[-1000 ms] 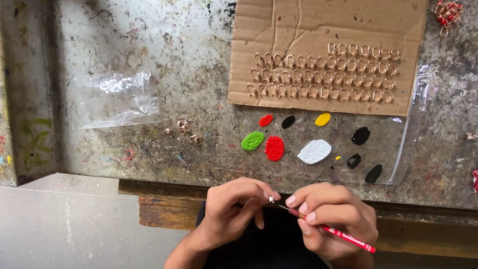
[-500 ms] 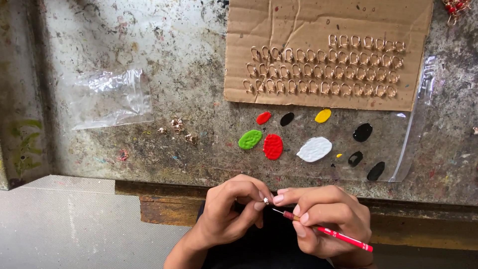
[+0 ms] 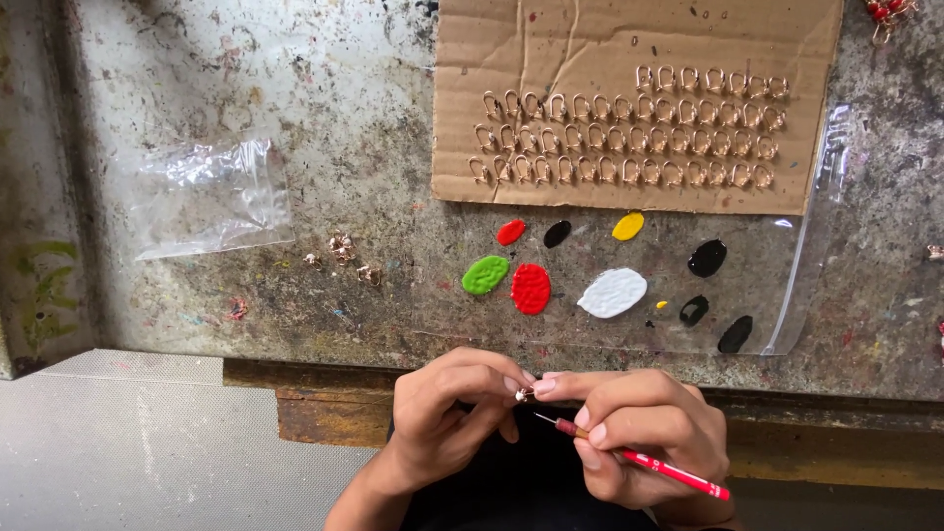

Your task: Applying paint to small metal jewelry components using a fine-tipped brush.

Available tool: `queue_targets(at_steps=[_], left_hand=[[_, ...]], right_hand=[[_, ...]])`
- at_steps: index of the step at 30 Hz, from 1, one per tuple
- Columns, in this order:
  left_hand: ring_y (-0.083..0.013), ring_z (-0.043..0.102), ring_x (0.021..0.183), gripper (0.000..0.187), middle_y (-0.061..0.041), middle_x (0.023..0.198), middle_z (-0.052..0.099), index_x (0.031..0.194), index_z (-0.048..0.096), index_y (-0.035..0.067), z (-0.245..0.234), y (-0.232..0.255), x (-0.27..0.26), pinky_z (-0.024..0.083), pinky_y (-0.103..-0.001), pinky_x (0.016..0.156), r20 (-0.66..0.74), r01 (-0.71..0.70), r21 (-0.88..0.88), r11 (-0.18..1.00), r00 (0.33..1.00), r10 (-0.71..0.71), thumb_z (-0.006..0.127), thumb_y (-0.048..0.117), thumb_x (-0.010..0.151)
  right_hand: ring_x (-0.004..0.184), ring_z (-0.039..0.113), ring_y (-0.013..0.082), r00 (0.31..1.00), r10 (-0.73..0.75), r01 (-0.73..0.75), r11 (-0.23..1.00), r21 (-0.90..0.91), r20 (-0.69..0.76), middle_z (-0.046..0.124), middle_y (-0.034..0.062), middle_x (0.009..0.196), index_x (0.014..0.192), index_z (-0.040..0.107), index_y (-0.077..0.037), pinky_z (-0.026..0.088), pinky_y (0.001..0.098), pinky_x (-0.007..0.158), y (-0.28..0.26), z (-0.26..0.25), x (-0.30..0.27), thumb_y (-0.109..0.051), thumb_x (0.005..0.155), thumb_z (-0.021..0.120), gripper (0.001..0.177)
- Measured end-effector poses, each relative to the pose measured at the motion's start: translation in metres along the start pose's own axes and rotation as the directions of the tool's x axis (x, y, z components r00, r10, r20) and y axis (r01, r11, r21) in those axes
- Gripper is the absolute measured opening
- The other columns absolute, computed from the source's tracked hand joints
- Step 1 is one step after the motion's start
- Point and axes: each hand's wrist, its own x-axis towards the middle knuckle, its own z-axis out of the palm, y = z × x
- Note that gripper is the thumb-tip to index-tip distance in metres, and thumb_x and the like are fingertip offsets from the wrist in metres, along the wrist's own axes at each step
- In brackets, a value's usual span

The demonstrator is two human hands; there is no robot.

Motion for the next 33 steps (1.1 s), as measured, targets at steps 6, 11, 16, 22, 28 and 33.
queue_targets(at_steps=[6,11,16,22,28,33], left_hand=[[-0.019,0.073,0.054,0.007,-0.024,0.102,0.07,0.107,0.06,-0.002,-0.002,-0.002,-0.002,0.062,-0.021,0.055,-0.002,0.025,-0.093,0.995,1.0,-0.026,0.06,-0.005,0.1],[-0.0165,0.073,0.055,0.007,-0.022,0.103,0.071,0.106,0.061,0.003,-0.004,-0.003,-0.001,0.063,-0.021,0.055,0.016,0.015,-0.07,0.997,1.0,-0.014,0.06,-0.003,0.101],[-0.0212,0.075,0.072,0.003,-0.022,0.099,0.072,0.104,0.061,0.001,-0.005,-0.007,-0.003,0.067,-0.025,0.06,0.037,-0.024,-0.08,0.997,0.999,0.027,0.06,0.0,0.101],[-0.0205,0.075,0.073,0.009,-0.022,0.1,0.072,0.109,0.058,0.001,-0.005,-0.007,-0.002,0.067,-0.023,0.062,0.062,-0.065,-0.06,0.996,0.996,0.068,0.059,-0.004,0.102],[-0.0232,0.075,0.077,0.004,-0.022,0.1,0.071,0.105,0.061,0.0,-0.004,-0.01,-0.006,0.066,-0.025,0.064,0.053,-0.064,-0.087,0.994,0.996,0.068,0.06,-0.001,0.102],[-0.0214,0.073,0.071,0.006,-0.024,0.1,0.07,0.101,0.064,-0.001,-0.003,-0.01,-0.008,0.064,-0.024,0.06,0.05,-0.067,-0.127,0.99,0.996,0.074,0.059,0.003,0.103]], right_hand=[[0.082,0.087,0.0292,0.999,0.033,-0.033,0.999,0.011,0.013,0.066,0.0071,0.081,0.09,0.056,-0.01,0.079,0.031,0.074,-0.001,-0.001,-0.001,-0.012,0.092,0.063,0.008],[0.082,0.087,0.0279,0.999,0.037,-0.038,0.999,0.038,0.034,0.066,0.0081,0.083,0.09,0.056,-0.009,0.08,0.035,0.079,-0.001,-0.001,0.001,-0.011,0.091,0.064,0.008],[0.084,0.086,0.0282,0.998,0.03,-0.032,0.998,0.058,0.049,0.066,0.0067,0.083,0.091,0.057,-0.009,0.08,0.0369,0.08,0.0,-0.002,0.003,-0.013,0.092,0.065,0.009],[0.083,0.086,0.0293,0.999,0.002,-0.006,0.997,0.074,0.054,0.066,0.0048,0.083,0.092,0.057,-0.01,0.08,0.0337,0.076,0.002,-0.003,0.004,-0.013,0.092,0.065,0.008],[0.083,0.079,0.0243,0.999,0.026,-0.027,0.999,0.046,0.021,0.062,0.0064,0.092,0.099,0.062,-0.009,0.075,0.0302,0.077,-0.008,-0.002,0.001,-0.009,0.091,0.067,0.009],[0.074,0.066,0.0162,0.992,0.062,-0.054,0.996,-0.071,0.107,0.062,0.0041,0.094,0.108,0.068,-0.008,0.064,0.0254,0.068,-0.007,-0.005,0.002,-0.005,0.092,0.067,0.016]])
